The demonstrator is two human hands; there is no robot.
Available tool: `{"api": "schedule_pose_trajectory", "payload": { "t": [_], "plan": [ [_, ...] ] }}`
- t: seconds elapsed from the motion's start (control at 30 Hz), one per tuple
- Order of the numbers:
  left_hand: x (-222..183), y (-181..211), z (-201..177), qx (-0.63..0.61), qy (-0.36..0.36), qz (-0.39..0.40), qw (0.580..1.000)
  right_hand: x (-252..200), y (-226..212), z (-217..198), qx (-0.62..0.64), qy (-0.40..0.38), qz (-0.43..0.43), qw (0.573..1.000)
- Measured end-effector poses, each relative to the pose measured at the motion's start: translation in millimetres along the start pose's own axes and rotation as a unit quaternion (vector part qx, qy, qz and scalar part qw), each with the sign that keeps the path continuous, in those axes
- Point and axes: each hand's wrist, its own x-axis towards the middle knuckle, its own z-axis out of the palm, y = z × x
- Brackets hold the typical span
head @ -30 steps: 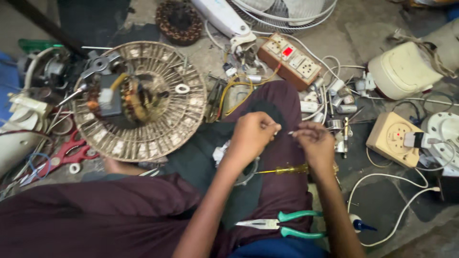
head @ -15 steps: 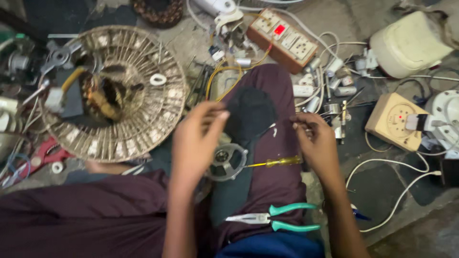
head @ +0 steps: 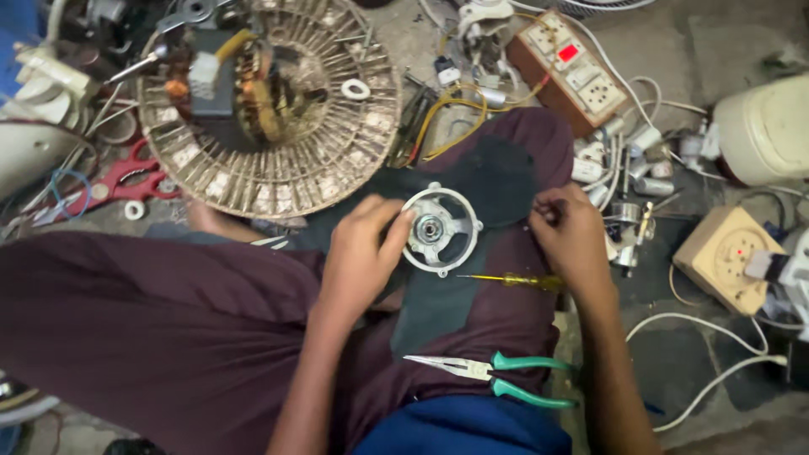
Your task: The person sits on the floor and uses a screwdriver to adjust a small circular metal component, likely a fan capacitor or motor part. They repeatedly insert the screwdriver into the center of the component and turn it while holding the part steady with their other hand.
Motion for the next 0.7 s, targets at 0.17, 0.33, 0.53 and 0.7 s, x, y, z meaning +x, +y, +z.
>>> {"api": "schedule_pose_trajectory", "payload": {
  "t": [0.17, 0.33, 0.53, 0.7],
  "plan": [
    [30, -4, -15, 0.004, -0.104, 0.045, 0.994, -3, 18, 0, 0.055, -0.009, 0.018, 0.998],
    [32, -8, -14, -0.027, -0.14, 0.059, 0.988, -7, 22, 2, 0.137, 0.01, 0.07, 0.988],
    [34, -19, -13, -0.067, -0.176, 0.038, 0.981, -5, -21, -4, 0.241, 0.045, 0.029, 0.969],
    [32, -24, -13, -0.061, -0.176, 0.053, 0.981, -28, -80, 7, 0.269, -0.062, 0.053, 0.96]
  ]
}}
